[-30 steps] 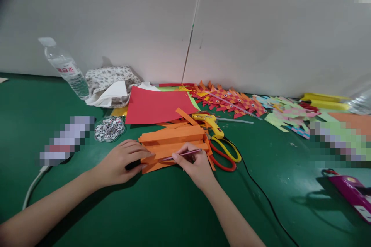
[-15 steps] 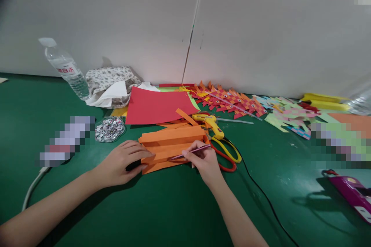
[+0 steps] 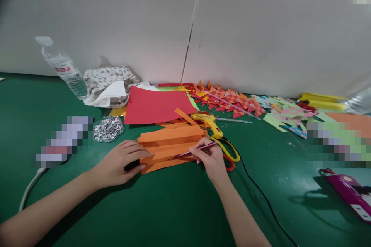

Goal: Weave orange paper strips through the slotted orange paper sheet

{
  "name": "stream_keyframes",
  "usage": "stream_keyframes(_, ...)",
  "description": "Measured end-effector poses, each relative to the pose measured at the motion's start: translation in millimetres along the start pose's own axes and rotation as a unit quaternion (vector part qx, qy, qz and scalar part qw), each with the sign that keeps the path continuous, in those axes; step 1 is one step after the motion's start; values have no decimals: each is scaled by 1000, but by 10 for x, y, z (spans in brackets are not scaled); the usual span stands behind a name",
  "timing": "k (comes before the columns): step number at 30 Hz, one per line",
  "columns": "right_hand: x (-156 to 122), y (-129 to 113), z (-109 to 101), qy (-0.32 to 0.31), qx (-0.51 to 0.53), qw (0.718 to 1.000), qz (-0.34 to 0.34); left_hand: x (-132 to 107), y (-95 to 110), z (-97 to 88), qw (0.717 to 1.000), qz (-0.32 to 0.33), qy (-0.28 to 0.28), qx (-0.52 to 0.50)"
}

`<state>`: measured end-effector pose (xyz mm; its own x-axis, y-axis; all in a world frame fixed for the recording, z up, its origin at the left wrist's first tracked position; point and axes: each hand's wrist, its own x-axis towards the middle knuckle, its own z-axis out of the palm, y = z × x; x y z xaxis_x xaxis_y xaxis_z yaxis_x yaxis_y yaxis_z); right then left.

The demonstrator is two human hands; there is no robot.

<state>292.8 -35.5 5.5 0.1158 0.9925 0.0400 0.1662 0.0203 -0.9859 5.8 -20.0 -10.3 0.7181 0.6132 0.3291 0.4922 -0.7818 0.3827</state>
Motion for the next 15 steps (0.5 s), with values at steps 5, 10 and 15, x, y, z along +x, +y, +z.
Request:
stream_keyframes(5, 15, 6, -81, 20, 0, 1000, -10, -2, -7, 11, 1000, 0, 3, 2)
stream_keyframes(10, -61, 10, 67, 15, 58, 998, 6, 0, -11, 14, 1000, -5, -1, -4)
stream_keyframes(15, -180, 6, 396, -71, 42, 996, 33, 11, -4, 10, 1000, -5, -11, -7)
